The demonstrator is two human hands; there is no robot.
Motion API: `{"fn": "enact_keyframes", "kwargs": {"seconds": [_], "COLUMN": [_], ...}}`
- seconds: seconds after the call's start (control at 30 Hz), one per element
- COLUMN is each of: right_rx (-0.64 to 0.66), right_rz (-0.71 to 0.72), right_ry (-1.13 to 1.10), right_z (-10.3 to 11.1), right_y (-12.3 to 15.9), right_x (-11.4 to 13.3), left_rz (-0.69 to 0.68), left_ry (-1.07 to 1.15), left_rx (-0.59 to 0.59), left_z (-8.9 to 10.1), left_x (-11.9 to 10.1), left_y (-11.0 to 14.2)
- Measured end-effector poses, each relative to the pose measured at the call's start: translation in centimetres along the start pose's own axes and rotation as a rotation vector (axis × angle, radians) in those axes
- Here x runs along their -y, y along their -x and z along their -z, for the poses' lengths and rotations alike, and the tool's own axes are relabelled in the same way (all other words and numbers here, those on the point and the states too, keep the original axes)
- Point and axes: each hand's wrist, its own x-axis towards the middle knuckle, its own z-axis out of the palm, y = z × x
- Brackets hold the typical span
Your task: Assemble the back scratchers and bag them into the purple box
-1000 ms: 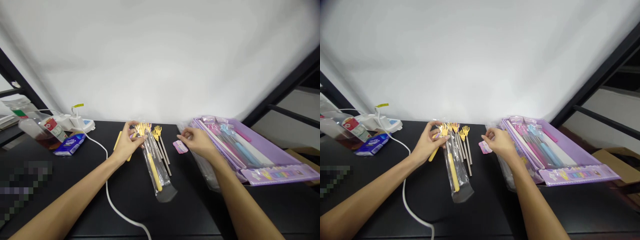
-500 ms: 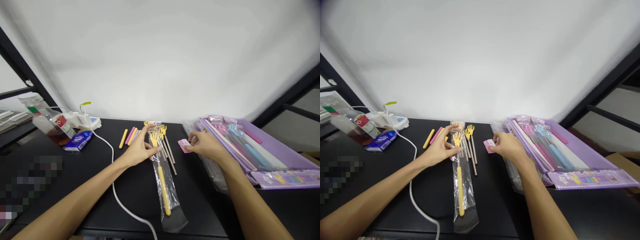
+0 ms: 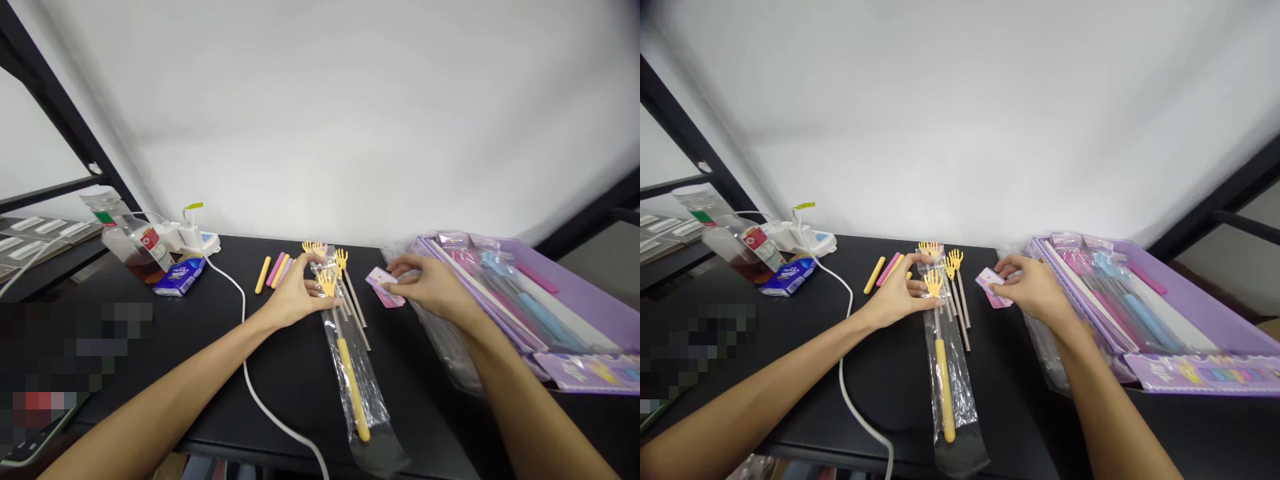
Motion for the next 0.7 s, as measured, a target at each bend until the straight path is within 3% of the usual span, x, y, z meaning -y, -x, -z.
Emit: {"fn": "enact_keyframes", "kwargs": {"seconds": [0.1,0.27,0.33,0.53,0.6,0.7], "right_rx": [0.015,-0.122,-0.114,0.077,0.002,-0.191], "right_rz": [0.015,0.05,0.123,0.48,0.558,0.551], "right_ry": [-0.19,-0.355,-0.361,-0.186,-0.125,-0.117], "right_z": [-0.4,-0.9,-1.1,-2.7,-3.4,-4.1], "right_y": [-0.2,0.0,0.4,1.9,2.1,2.0], "right_x": [-0.1,0.8,1.7,3.9,4.1,3.8], "left_rz": [-0.033,-0.04,-0.016,0.004,-0.023,-0.052], "left_ry": [-0.02,-0.021,0.0,0.059,0.075,0.085], "left_rx": [-0.001,0.052,0.085,0.232,0.273,0.303], "left_z": [0.1,0.3,0.3,-0.2,-0.4,-0.6], "left_x": [-0.1,-0.5,-0.8,-1.2,-1.3,-1.6], "left_y": [0.0,0.2,0.4,0.8,1.0,1.2]}}
